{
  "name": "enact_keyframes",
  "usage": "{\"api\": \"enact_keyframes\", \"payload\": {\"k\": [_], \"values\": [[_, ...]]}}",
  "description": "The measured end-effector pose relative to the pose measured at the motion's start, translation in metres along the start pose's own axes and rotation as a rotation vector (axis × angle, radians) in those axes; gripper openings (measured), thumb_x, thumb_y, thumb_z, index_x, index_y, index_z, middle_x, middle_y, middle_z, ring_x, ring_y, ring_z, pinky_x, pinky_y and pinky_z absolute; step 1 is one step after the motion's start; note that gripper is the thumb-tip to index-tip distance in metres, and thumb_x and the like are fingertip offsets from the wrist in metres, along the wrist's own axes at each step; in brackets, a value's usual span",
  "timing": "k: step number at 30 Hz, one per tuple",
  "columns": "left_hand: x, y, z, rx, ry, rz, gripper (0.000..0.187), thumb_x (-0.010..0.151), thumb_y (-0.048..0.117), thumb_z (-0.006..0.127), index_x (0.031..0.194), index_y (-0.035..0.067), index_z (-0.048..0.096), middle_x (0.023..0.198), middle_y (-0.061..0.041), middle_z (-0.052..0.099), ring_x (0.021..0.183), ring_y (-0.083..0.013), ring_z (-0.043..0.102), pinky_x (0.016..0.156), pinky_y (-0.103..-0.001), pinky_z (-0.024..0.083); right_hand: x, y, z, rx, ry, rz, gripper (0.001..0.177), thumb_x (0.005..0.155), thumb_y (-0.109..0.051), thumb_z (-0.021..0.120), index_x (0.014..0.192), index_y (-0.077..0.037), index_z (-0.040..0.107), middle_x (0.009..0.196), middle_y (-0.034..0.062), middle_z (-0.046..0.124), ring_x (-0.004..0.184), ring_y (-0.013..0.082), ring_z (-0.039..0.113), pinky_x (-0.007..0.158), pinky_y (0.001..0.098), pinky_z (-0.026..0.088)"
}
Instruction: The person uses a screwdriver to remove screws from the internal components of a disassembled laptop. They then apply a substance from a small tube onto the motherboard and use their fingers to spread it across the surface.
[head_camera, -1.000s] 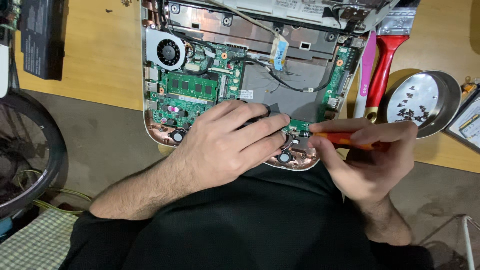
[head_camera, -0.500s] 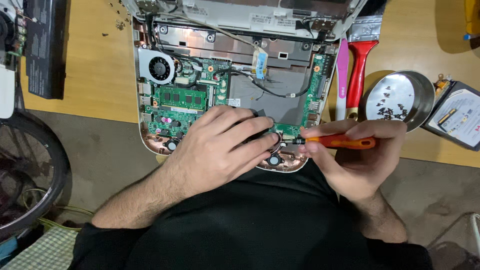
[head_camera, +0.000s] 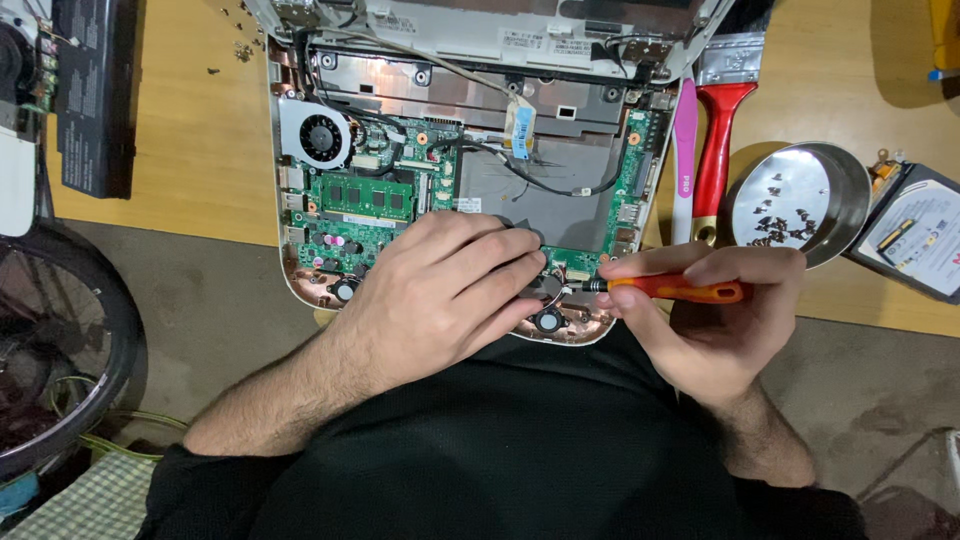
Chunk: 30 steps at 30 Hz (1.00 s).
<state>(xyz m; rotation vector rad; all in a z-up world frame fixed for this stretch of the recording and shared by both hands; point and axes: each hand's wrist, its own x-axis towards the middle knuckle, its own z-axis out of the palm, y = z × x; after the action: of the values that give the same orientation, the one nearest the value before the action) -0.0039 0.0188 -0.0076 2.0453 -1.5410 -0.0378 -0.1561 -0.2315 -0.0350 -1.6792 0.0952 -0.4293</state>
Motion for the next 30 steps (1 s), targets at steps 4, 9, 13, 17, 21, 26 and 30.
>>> {"api": "enact_keyframes", "payload": {"k": [4,9,13,17,21,26,30], "values": [[0.002,0.002,-0.002,0.028,0.005,0.020,0.031,0.121,0.030,0.095,0.139,0.008,0.084,0.143,-0.012,0.080,0.127,-0.0322,0.075,0.104,-0.047,0.063,0.002,-0.001,-0.002,0.017,-0.021,-0.009,0.056,0.103,0.007,0.085,0.129,-0.005,0.037,0.112,0.0378,0.079,0.106,0.0392,0.092,0.092,0.0468,0.085],[-0.003,0.004,-0.006,-0.125,0.032,-0.068,0.052,0.123,0.029,0.091,0.156,-0.006,0.071,0.151,-0.023,0.077,0.126,-0.0400,0.081,0.106,-0.053,0.071,0.001,-0.002,-0.004,0.012,-0.043,-0.016,0.054,0.105,0.008,0.083,0.129,-0.005,0.037,0.111,0.0358,0.079,0.109,0.0388,0.092,0.089,0.0438,0.085],[-0.013,0.003,-0.027,-0.227,0.154,-0.046,0.038,0.120,0.014,0.090,0.145,-0.010,0.075,0.142,-0.028,0.084,0.128,-0.0413,0.086,0.115,-0.054,0.076,-0.001,-0.001,-0.001,-0.023,0.003,0.027,0.056,0.106,0.009,0.082,0.130,-0.006,0.034,0.109,0.0401,0.077,0.107,0.0445,0.091,0.090,0.0457,0.081],[-0.038,-0.007,-0.033,-0.035,0.173,-0.071,0.027,0.117,0.026,0.092,0.129,0.003,0.084,0.127,-0.015,0.086,0.119,-0.0360,0.079,0.101,-0.049,0.066,0.007,-0.002,0.000,-0.060,-0.054,-0.070,0.050,0.107,0.008,0.079,0.128,-0.005,0.035,0.109,0.0379,0.079,0.102,0.0419,0.091,0.093,0.0487,0.082],[-0.052,-0.006,-0.020,0.090,-0.005,-0.060,0.050,0.110,0.055,0.096,0.143,0.020,0.084,0.145,-0.006,0.081,0.139,-0.0304,0.068,0.119,-0.056,0.047,0.005,0.005,0.000,-0.097,-0.044,-0.114,0.047,0.110,0.005,0.077,0.130,-0.007,0.036,0.108,0.0358,0.079,0.103,0.0420,0.090,0.092,0.0488,0.081],[-0.049,-0.011,-0.030,0.203,-0.028,-0.013,0.055,0.104,0.058,0.103,0.141,0.024,0.083,0.151,-0.005,0.075,0.140,-0.0302,0.068,0.112,-0.059,0.052,0.005,0.008,0.003,-0.145,-0.013,-0.108,0.047,0.110,0.008,0.077,0.129,-0.007,0.036,0.105,0.0350,0.078,0.099,0.0403,0.089,0.088,0.0466,0.078],[-0.058,-0.015,-0.031,0.183,-0.009,-0.010,0.049,0.104,0.055,0.103,0.140,0.024,0.087,0.152,-0.005,0.075,0.141,-0.0310,0.068,0.112,-0.060,0.053,0.004,-0.005,0.010,-0.210,0.008,-0.022,0.050,0.110,0.010,0.078,0.127,-0.008,0.034,0.104,0.0354,0.078,0.097,0.0395,0.089,0.072,0.0409,0.075]]}}
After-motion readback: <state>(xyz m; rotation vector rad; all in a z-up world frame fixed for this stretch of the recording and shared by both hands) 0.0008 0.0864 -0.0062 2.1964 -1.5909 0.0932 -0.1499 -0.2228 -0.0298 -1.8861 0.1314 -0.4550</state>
